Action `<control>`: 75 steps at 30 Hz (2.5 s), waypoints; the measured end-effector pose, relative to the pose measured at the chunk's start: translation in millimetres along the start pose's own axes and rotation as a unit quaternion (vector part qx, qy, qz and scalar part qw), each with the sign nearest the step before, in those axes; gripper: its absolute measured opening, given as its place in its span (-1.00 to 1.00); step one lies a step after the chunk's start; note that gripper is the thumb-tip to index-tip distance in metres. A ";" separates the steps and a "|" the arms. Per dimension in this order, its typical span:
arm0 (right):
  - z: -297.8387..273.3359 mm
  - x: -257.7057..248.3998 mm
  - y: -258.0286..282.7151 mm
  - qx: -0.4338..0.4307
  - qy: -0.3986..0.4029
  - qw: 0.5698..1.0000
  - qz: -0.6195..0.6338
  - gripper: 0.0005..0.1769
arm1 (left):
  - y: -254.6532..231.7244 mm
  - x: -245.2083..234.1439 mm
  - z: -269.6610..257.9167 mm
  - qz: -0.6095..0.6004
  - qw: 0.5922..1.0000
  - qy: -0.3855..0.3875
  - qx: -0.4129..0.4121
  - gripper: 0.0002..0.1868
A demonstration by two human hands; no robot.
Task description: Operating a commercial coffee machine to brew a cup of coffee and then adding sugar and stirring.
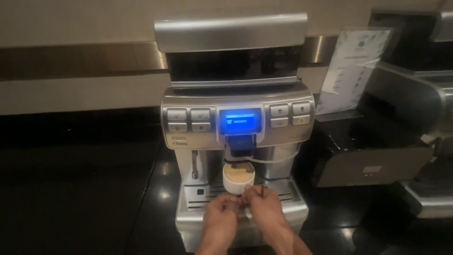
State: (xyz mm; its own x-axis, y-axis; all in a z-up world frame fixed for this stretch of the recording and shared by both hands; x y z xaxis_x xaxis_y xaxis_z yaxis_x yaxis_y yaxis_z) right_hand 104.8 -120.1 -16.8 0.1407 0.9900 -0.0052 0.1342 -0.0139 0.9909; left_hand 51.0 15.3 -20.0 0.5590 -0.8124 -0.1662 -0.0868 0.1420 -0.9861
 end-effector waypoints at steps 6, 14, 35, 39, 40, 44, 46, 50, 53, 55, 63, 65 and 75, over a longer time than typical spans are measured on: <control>-13.7 -13.9 -8.9 -0.017 -0.040 0.997 -0.062 -0.63 | 5.7 -3.3 -3.5 0.010 1.000 0.013 -0.021 -0.80; -40.3 -46.4 -12.7 -0.009 -0.013 1.000 -0.005 -0.65 | 30.2 6.8 -12.1 -0.050 0.998 0.024 0.011 -0.77; -100.0 -258.2 -51.8 -0.008 -0.145 0.988 -0.045 -0.59 | 13.4 120.0 -181.3 -0.028 0.983 0.167 -0.064 -0.80; -86.0 -296.9 -95.5 -0.028 -0.178 0.984 0.001 -0.67 | 89.7 165.3 -190.4 0.036 0.988 0.147 -0.005 -0.82; -80.4 -303.1 -109.0 -0.030 -0.181 0.983 0.003 -0.67 | 125.6 180.8 -183.9 0.035 0.988 0.149 -0.002 -0.82; -58.7 -320.4 -167.6 0.020 -0.201 0.979 0.024 -0.68 | 157.4 211.6 -183.7 0.001 0.982 0.184 -0.034 -0.84; -47.9 -321.8 -192.8 0.047 -0.217 0.974 0.044 -0.67 | 139.5 209.5 -186.1 0.086 0.982 0.153 -0.068 -0.83; -34.4 -319.4 -214.1 0.064 -0.180 0.981 0.033 -0.64 | 134.4 220.3 -183.3 0.080 0.985 0.149 -0.036 -0.80; -39.7 -311.0 -207.2 0.032 -0.176 0.983 0.039 -0.64 | 124.2 222.0 -187.0 0.089 0.980 0.149 -0.100 -0.79; -37.0 -307.9 -202.4 0.020 -0.209 0.976 0.060 -0.68 | 131.9 228.0 -182.3 0.114 0.975 0.140 -0.132 -0.79; -15.2 -306.4 -226.8 0.066 -0.262 0.963 -0.011 -0.70 | 197.6 269.3 -162.8 0.094 0.983 0.147 -0.062 -0.84; -13.8 -307.5 -229.4 0.064 -0.256 0.965 -0.005 -0.70 | 181.2 265.2 -164.9 0.103 0.979 0.157 -0.075 -0.84; 55.8 -335.1 -349.8 -0.005 -0.239 0.970 -0.042 -0.75 | 299.3 334.1 -136.3 -0.255 0.931 0.241 0.102 -0.91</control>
State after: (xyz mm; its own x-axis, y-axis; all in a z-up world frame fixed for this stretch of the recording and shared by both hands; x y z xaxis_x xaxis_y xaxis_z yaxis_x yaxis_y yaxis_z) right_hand 65.4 -454.8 -369.2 0.5688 0.8094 -0.1460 0.1566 0.0676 0.9853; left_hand 99.3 -290.7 -371.8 0.0451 -0.9559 0.2901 0.2745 -0.2674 -0.9237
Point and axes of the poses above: each hand's wrist, its own z-axis towards the middle knuckle, its own x-axis out of the palm, y = z × x, the point moved 4 cm from there along z, towards the middle knuckle, and after that the axes turned 10 degrees about -y, right-handed, at the moved point
